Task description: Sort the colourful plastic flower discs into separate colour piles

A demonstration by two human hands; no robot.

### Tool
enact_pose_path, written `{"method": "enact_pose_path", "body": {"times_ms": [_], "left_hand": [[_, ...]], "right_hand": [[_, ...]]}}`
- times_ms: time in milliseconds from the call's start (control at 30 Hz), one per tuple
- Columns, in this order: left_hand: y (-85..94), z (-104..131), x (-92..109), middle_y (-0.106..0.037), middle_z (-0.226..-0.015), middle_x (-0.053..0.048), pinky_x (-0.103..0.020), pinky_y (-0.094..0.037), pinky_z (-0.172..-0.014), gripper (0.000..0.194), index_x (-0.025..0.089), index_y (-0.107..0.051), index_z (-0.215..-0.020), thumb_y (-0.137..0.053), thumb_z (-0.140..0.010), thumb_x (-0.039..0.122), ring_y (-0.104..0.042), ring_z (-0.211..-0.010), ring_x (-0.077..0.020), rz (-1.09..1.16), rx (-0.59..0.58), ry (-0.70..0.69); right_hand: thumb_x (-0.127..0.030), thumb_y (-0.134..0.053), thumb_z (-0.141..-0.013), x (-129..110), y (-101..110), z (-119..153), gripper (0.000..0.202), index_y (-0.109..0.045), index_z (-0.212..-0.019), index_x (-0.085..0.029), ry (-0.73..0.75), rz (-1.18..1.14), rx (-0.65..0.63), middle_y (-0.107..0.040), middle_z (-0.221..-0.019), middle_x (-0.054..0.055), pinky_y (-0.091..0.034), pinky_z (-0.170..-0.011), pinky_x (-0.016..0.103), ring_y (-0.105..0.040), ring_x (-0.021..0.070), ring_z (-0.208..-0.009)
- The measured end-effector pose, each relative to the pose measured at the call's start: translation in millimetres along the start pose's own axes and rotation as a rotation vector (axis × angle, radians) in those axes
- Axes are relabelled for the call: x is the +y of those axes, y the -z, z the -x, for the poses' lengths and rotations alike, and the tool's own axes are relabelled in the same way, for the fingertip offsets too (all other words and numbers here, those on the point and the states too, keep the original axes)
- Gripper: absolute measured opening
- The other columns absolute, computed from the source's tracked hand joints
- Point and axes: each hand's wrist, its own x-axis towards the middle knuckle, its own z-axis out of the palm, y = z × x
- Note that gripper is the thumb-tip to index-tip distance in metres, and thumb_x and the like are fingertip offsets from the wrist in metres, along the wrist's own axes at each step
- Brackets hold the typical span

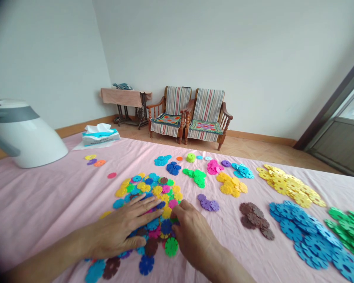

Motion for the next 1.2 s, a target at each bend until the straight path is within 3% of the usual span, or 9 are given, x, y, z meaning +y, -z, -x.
{"method": "enact_pose_path", "body": {"times_ms": [133, 300, 400, 500, 733, 833, 967, 1200], "left_hand": [[1.3, -3, -3, -0.039, -0.144, -0.001, -0.044, -0.025, -0.112, 0.049, 0.031, -0.036, -0.138, -0.043, -0.091, 0.043, -0.033, -0.133, -0.0234, 0.015, 0.085, 0.081], [-4.5, -6, -26, -0.061, -0.122, -0.005, -0.040, -0.039, -0.104, 0.035, 0.023, -0.059, -0.119, -0.040, -0.093, 0.034, -0.052, -0.118, -0.0205, 0.020, 0.473, 0.307], [-7.9, -6, -39, -0.067, -0.111, -0.005, -0.037, -0.046, -0.097, 0.030, 0.021, -0.065, -0.107, -0.043, -0.091, 0.033, -0.058, -0.108, -0.0201, 0.040, 0.600, 0.398], [-9.6, -6, -45, -0.068, -0.106, -0.005, -0.036, -0.047, -0.095, 0.027, 0.021, -0.068, -0.100, -0.045, -0.089, 0.031, -0.061, -0.104, -0.0198, 0.038, 0.605, 0.403], [-13.2, -6, -47, -0.069, -0.103, -0.004, -0.037, -0.044, -0.098, 0.025, 0.022, -0.069, -0.098, -0.046, -0.088, 0.028, -0.062, -0.101, -0.0187, 0.070, 0.581, 0.413], [-13.9, -6, -49, -0.070, -0.102, -0.004, -0.037, -0.044, -0.098, 0.025, 0.021, -0.069, -0.097, -0.047, -0.087, 0.026, -0.062, -0.100, -0.0187, 0.076, 0.593, 0.426], [-13.5, -7, -49, -0.070, -0.099, -0.003, -0.036, -0.046, -0.094, 0.023, 0.022, -0.070, -0.093, -0.049, -0.085, 0.023, -0.063, -0.097, -0.0183, 0.083, 0.584, 0.404], [-16.5, -5, -50, -0.070, -0.095, -0.002, -0.034, -0.047, -0.090, 0.026, 0.025, -0.071, -0.093, -0.047, -0.083, 0.017, -0.062, -0.095, -0.0179, 0.045, 0.608, 0.396]], "right_hand": [[-0.009, -0.047, -0.081, 7, 5, -2, 0.017, -0.060, -0.086, -0.019, 0.004, 0.034, 0.041, -0.057, -0.086, 0.005, -0.043, -0.071, 0.028, -0.056, 0.0171, -0.080], [-0.009, -0.048, -0.080, 18, 11, -2, 0.020, -0.063, -0.091, -0.016, -0.107, 0.207, 0.076, -0.059, -0.089, 0.010, -0.044, -0.080, 0.036, -0.056, 0.0242, -0.093], [-0.008, -0.049, -0.079, 19, 9, -1, 0.021, -0.064, -0.092, -0.015, -0.144, 0.237, 0.040, -0.059, -0.091, 0.012, -0.044, -0.081, 0.038, -0.056, 0.0262, -0.094], [-0.005, -0.048, -0.078, 18, 1, -2, 0.025, -0.064, -0.096, -0.015, -0.112, 0.161, 0.030, -0.059, -0.092, 0.012, -0.046, -0.078, 0.037, -0.057, 0.0242, -0.089], [-0.004, -0.042, -0.082, 19, -11, -7, 0.036, -0.060, -0.110, -0.018, 0.102, -0.144, 0.164, -0.061, -0.096, 0.008, -0.048, -0.073, 0.029, -0.060, 0.0173, -0.083], [-0.004, -0.038, -0.083, 27, -11, -11, 0.038, -0.060, -0.112, -0.016, 0.064, -0.070, 0.238, -0.064, -0.099, 0.011, -0.047, -0.078, 0.034, -0.060, 0.0208, -0.091], [-0.003, -0.039, -0.082, 27, -12, -10, 0.041, -0.058, -0.117, -0.014, 0.062, 0.017, 0.202, -0.064, -0.110, 0.012, -0.043, -0.088, 0.039, -0.056, 0.0242, -0.102], [-0.007, -0.039, -0.086, 17, -13, -7, 0.032, -0.061, -0.107, -0.018, 0.125, -0.091, 0.181, -0.065, -0.097, 0.008, -0.044, -0.080, 0.033, -0.057, 0.0194, -0.090]]}}
